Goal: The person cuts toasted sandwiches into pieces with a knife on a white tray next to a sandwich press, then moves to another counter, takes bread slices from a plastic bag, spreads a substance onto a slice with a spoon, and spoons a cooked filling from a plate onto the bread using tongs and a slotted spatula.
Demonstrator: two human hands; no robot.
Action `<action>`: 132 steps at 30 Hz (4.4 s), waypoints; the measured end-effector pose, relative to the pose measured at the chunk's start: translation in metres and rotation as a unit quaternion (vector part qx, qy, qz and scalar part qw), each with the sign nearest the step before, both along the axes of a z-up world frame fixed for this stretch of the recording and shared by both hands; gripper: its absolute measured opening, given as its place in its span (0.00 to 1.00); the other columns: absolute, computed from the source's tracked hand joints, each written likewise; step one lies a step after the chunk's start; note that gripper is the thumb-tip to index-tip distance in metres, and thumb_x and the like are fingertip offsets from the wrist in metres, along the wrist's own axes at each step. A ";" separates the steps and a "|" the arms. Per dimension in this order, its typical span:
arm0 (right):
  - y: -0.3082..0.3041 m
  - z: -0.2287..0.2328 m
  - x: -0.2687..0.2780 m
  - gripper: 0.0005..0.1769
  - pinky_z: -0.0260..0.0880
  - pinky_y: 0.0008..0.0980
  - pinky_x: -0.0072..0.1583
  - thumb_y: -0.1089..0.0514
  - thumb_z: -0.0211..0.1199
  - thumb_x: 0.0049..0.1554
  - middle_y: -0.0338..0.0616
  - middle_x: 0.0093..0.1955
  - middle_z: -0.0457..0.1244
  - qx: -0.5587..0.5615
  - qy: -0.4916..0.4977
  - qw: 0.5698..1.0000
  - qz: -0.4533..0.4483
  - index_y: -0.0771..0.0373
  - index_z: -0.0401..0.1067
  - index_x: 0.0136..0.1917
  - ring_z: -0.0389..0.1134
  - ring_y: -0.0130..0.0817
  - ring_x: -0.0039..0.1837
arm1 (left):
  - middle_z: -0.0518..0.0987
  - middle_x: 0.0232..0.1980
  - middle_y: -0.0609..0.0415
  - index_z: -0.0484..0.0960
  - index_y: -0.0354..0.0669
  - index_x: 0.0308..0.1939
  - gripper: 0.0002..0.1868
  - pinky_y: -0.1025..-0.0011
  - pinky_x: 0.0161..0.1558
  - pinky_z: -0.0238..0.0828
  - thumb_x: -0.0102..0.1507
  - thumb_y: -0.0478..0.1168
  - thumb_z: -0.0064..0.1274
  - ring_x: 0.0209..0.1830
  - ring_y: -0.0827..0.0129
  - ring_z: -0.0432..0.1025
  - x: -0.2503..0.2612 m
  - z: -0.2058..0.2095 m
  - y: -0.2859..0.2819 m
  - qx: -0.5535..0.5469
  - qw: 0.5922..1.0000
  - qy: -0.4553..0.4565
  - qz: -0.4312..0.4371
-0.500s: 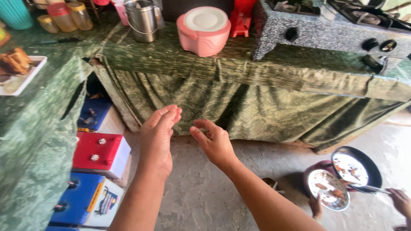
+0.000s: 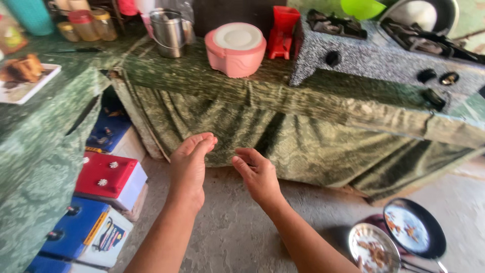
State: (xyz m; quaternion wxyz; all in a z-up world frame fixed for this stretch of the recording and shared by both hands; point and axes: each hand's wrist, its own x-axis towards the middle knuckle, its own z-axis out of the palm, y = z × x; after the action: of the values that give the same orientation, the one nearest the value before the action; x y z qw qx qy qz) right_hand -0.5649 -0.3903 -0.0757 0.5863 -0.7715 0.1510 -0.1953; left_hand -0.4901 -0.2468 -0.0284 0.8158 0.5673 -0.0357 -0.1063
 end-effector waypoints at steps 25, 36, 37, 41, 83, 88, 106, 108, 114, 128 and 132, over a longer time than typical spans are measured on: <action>0.022 0.066 0.212 0.18 0.73 0.34 0.51 0.53 0.68 0.55 0.45 0.50 0.75 -0.160 -0.124 0.979 -0.034 0.60 0.78 0.58 0.73 0.36 0.52 | 0.65 0.75 0.46 0.70 0.50 0.72 0.37 0.63 0.67 0.61 0.59 0.51 0.61 0.72 0.58 0.64 0.193 0.017 0.027 0.290 0.939 -0.120 0.143; -0.057 0.063 0.322 0.13 0.73 0.32 0.49 0.55 0.67 0.57 0.48 0.44 0.74 -0.248 -0.149 0.938 -0.190 0.63 0.79 0.53 0.77 0.33 0.48 | 0.78 0.66 0.48 0.75 0.43 0.65 0.35 0.66 0.64 0.67 0.57 0.50 0.62 0.68 0.62 0.72 0.327 0.016 -0.056 0.246 0.966 -0.079 -0.035; -0.071 0.059 0.332 0.14 0.73 0.32 0.50 0.55 0.67 0.57 0.49 0.44 0.73 -0.233 -0.141 0.940 -0.206 0.64 0.79 0.54 0.77 0.33 0.48 | 0.76 0.67 0.49 0.74 0.43 0.66 0.35 0.66 0.64 0.67 0.57 0.50 0.62 0.68 0.62 0.71 0.340 0.008 -0.068 0.246 0.967 -0.055 -0.041; -0.151 0.037 0.370 0.15 0.72 0.33 0.50 0.54 0.66 0.59 0.49 0.43 0.73 -0.169 -0.079 0.943 -0.275 0.64 0.79 0.56 0.75 0.35 0.45 | 0.78 0.67 0.48 0.74 0.42 0.67 0.37 0.66 0.64 0.69 0.56 0.52 0.63 0.67 0.62 0.74 0.394 -0.040 -0.127 0.256 0.964 -0.019 -0.068; -0.557 0.253 0.448 0.21 0.66 0.38 0.52 0.43 0.62 0.63 0.45 0.55 0.66 -0.018 -0.166 0.967 -0.193 0.59 0.75 0.61 0.65 0.36 0.54 | 0.79 0.32 0.54 0.80 0.42 0.38 0.16 0.51 0.43 0.83 0.58 0.50 0.61 0.36 0.60 0.77 0.551 0.141 -0.424 0.032 0.974 0.026 -0.221; -0.721 0.227 0.384 0.25 0.70 0.43 0.59 0.48 0.65 0.56 0.46 0.58 0.68 -0.213 -0.084 0.934 -0.275 0.59 0.72 0.64 0.71 0.41 0.58 | 0.81 0.49 0.55 0.75 0.42 0.50 0.21 0.48 0.49 0.81 0.61 0.51 0.57 0.48 0.62 0.78 0.533 0.146 -0.495 -0.006 0.963 0.088 -0.257; -0.956 0.263 0.332 0.10 0.74 0.41 0.50 0.56 0.68 0.63 0.50 0.46 0.73 -0.564 -0.002 0.778 -0.278 0.61 0.80 0.56 0.74 0.40 0.41 | 0.80 0.56 0.47 0.80 0.42 0.56 0.27 0.48 0.52 0.83 0.57 0.51 0.59 0.54 0.56 0.78 0.522 0.138 -0.663 0.153 0.928 0.002 -0.340; -0.935 0.290 0.336 0.08 0.74 0.36 0.51 0.60 0.69 0.64 0.50 0.46 0.72 -0.590 -0.058 0.771 -0.232 0.64 0.80 0.55 0.74 0.36 0.42 | 0.80 0.56 0.47 0.80 0.43 0.55 0.27 0.48 0.50 0.84 0.56 0.53 0.58 0.52 0.56 0.78 0.528 0.131 -0.684 0.178 0.915 -0.012 -0.361; -0.777 0.313 0.360 0.06 0.75 0.35 0.50 0.62 0.70 0.56 0.48 0.49 0.73 -0.682 -0.095 0.705 -0.172 0.63 0.81 0.48 0.75 0.37 0.44 | 0.75 0.53 0.42 0.73 0.31 0.50 0.38 0.51 0.51 0.85 0.62 0.67 0.54 0.52 0.50 0.78 0.566 0.116 -0.697 0.239 0.888 -0.066 -0.387; -0.554 0.262 0.443 0.07 0.67 0.46 0.59 0.63 0.66 0.45 0.42 0.46 0.69 -0.726 -0.183 0.660 -0.062 0.59 0.75 0.41 0.70 0.41 0.56 | 0.75 0.69 0.49 0.59 0.42 0.73 0.68 0.65 0.70 0.64 0.32 0.40 0.80 0.71 0.61 0.69 0.643 -0.057 -0.610 0.170 0.901 -0.251 -0.309; -0.546 0.228 0.459 0.25 0.65 0.46 0.61 0.58 0.60 0.38 0.39 0.52 0.68 -0.772 -0.155 0.616 -0.027 0.62 0.75 0.52 0.69 0.42 0.58 | 0.72 0.66 0.52 0.66 0.43 0.68 0.58 0.63 0.68 0.67 0.35 0.35 0.79 0.68 0.62 0.69 0.636 -0.076 -0.622 0.173 0.920 -0.219 -0.275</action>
State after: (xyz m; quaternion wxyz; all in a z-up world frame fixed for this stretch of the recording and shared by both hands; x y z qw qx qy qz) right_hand -0.1062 -0.9365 0.1521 -0.2164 -0.8933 -0.1281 -0.3725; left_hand 0.1454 -0.8693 -0.1049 0.6153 0.6764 -0.3496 -0.2041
